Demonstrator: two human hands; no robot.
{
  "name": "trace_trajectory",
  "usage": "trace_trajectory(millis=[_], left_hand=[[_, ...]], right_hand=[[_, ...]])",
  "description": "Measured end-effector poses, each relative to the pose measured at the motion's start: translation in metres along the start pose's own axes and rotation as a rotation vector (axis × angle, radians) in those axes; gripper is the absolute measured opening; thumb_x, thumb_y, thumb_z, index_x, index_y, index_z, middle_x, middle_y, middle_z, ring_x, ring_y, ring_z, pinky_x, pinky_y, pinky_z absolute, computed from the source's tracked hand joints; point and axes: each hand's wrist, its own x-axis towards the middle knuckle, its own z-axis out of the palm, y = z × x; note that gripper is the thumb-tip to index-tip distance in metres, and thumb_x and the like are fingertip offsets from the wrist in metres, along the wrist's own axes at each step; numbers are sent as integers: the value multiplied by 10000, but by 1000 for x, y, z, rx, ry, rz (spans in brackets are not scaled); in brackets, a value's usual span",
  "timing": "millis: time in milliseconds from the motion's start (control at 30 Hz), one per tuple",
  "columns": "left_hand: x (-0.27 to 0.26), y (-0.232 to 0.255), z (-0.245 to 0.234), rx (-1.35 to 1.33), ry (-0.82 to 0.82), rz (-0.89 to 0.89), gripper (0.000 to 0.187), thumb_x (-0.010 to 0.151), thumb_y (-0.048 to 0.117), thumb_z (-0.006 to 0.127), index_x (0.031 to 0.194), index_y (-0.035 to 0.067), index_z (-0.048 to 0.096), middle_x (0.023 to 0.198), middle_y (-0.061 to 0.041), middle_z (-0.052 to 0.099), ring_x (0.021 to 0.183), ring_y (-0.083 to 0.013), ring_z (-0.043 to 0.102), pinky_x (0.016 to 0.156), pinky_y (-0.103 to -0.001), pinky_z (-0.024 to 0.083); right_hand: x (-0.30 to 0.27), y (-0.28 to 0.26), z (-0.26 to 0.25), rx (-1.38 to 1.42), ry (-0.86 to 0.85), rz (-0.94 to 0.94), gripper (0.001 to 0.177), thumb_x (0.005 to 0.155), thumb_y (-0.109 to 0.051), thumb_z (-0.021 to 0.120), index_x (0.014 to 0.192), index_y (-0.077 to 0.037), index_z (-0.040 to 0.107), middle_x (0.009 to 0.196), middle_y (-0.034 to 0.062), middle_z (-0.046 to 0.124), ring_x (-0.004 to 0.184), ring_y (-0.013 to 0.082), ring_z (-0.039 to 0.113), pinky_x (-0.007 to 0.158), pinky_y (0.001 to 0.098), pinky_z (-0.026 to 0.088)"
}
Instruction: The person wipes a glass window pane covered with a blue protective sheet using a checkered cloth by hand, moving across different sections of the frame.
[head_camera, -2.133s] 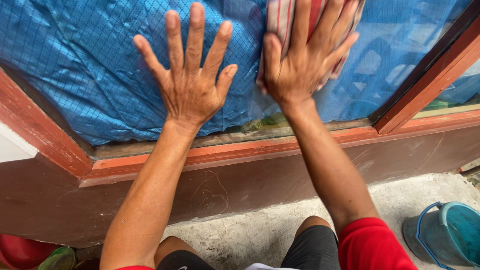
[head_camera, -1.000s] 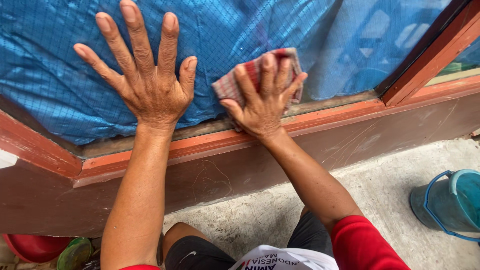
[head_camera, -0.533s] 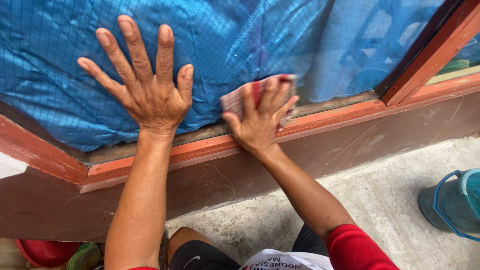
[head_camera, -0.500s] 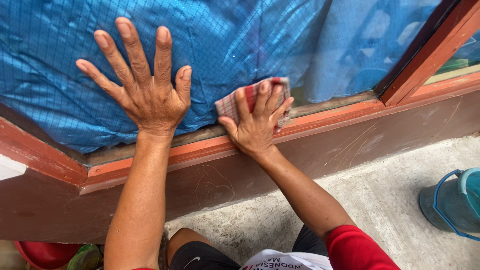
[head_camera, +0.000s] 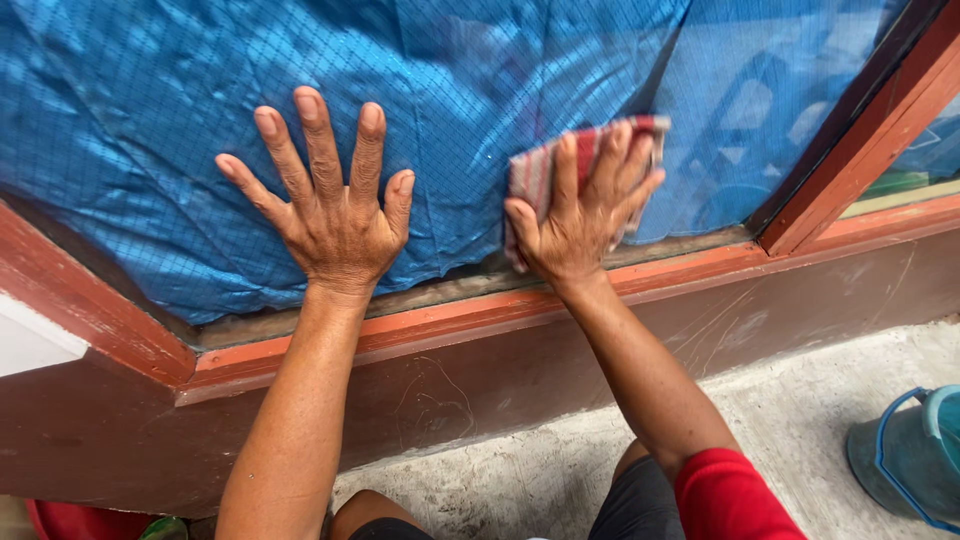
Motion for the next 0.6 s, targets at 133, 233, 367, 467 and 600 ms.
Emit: trace_trajectory(millis=[133,233,367,467,600], left_hand=[[2,0,-2,-12,-7,-1,585,1152,616,220,1690,395,160,1741,-65,71,1597,-366,42,1233,-722,-42],[2,0,-1,-8,-6,-2,582,1151,624,224,1687,405,164,1740,-59,71,1595,-359,44,1232,-720,-37],[2,1,-3,-13,2,-10,569,1182,653,262,1688,409,176,1741,-50,81,1593,-353,60,1229,-717,-24],[3,2,-7,-22,-10,-7,564,1185,640,272,1689,405,185,1739,-53,94,1595,-354,72,1226,-720,-11],[4,2,-9,-44,-8,-3,575,1188,628,270,1694,378,160,1742,-63,88,1595,-364,72,1225,-733,1]], right_hand=[[95,-28,-18,-85,-14,-24,801,1028,-757,455,1617,-218,395,1661,235,156,1554,485,109,1226,742,14],[176,-33,-32,-132,-372,208,706,1081,-788,354,1588,-311,469,1665,81,359,1539,308,268,1266,582,117],[190,-40,-46,-129,-259,149,681,1106,-737,383,1595,-270,467,1659,136,345,1540,361,267,1271,608,123],[163,-34,-33,-110,28,-26,701,1105,-668,466,1609,-181,442,1641,277,245,1541,505,196,1256,713,87],[60,-36,-16,-33,50,-171,756,1025,-727,305,1609,-250,369,1695,187,114,1575,460,89,1218,761,5]])
